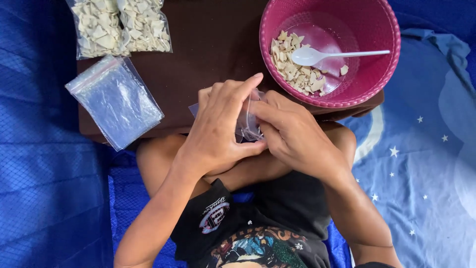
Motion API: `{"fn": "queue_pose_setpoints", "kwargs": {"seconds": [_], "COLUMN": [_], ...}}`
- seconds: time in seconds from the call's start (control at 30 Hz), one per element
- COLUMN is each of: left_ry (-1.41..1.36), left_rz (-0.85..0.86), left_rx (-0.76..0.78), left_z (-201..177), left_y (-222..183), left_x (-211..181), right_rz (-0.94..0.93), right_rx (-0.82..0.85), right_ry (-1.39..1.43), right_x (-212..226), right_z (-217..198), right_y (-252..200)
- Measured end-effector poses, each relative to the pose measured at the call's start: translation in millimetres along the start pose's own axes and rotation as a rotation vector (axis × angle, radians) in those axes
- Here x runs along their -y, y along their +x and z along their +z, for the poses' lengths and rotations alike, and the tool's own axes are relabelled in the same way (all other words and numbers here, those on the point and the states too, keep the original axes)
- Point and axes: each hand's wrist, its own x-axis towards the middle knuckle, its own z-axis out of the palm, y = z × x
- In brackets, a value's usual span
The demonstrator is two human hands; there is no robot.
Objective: Packing small white chips from a bowl into individual resealable plastic bags using a spoon.
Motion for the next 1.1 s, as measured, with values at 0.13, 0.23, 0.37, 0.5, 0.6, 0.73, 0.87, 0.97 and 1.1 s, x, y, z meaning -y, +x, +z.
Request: {"fn": "queue_pose_setpoints", "kwargs": {"seconds": [0.13, 0.23, 0.37, 0.5, 0.6, 0.73, 0.87, 0.97, 1.1], "left_ry": [-0.020, -0.065, -0.183, -0.360, -0.389, -0.385, -0.420, -0.425, -0.345], "left_rz": [0.008, 0.055, -0.005, -0.057, -0.090, -0.125, -0.147, -0.122, -0.131], "left_rx": [-0.028, -0.087, -0.128, -0.074, -0.044, 0.008, 0.056, 0.095, 0.185], "left_z": [3, -1, -7, -12, -17, -22, -19, -15, -12], "left_y": [-2, 4, 13, 28, 41, 55, 64, 71, 79], "left_x": [4, 9, 14, 18, 22, 23, 27, 23, 20], "right_rz": [-0.032, -0.051, -0.102, 0.057, 0.201, 0.271, 0.308, 0.135, 0.083], "right_rx": [0.031, -0.008, -0.105, 0.115, 0.290, 0.421, 0.349, 0.281, 0.354], "right_ry": [0.003, -0.004, -0.270, -0.942, -1.023, -1.031, -0.751, -0.836, -0.839], "right_x": [2, 11, -10, -77, -95, -105, -102, -132, -158], "right_z": [-10, -32, -81, -110, -108, -111, -113, -98, -87], "right_y": [0, 4, 11, 25, 28, 36, 44, 46, 48]}}
